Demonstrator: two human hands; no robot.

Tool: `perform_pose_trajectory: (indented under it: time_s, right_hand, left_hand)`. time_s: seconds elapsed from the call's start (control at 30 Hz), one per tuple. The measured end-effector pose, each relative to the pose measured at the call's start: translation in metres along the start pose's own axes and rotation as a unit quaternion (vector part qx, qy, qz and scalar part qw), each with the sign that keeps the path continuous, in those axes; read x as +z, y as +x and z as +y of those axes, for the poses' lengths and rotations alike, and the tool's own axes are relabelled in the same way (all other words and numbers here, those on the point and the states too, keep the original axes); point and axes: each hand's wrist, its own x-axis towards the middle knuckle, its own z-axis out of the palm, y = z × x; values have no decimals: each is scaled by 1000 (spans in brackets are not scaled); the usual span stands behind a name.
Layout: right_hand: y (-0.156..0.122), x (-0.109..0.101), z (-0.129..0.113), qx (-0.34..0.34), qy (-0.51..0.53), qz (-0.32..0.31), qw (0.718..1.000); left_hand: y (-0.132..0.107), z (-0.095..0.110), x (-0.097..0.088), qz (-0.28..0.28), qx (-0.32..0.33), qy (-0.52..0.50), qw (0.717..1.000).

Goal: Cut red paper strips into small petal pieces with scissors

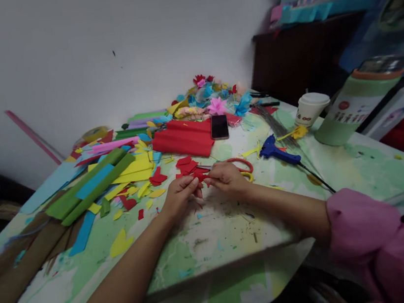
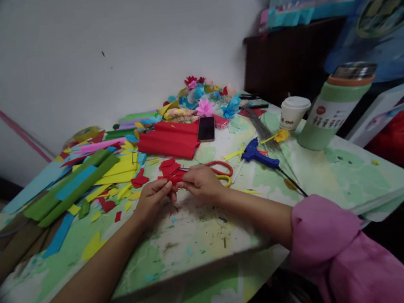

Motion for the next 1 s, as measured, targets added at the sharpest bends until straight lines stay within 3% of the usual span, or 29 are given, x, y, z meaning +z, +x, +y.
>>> perform_pose_trajectory:
  time_s: [0.1, 0.37, 0.6, 0.83, 1.0]
  right_hand:
    - [1, 1, 0, 12, 14, 18, 1000]
    - [6, 19, -13, 85, 78, 60, 992]
    - [8, 17, -5, 153, 94, 130, 975]
    - [12, 32, 2, 145, 152, 34, 977]
    - [13, 35, 2, 143, 152, 33, 977]
  left_hand:
    - [3, 4, -1, 6, 30, 19, 999]
    - [3, 1, -4, 39, 22, -24, 999]
    - [14, -10, -25, 169, 39, -119, 978]
    - [13, -18, -5, 82, -38, -142, 986]
    - [11, -18, -6, 93, -56, -162, 981]
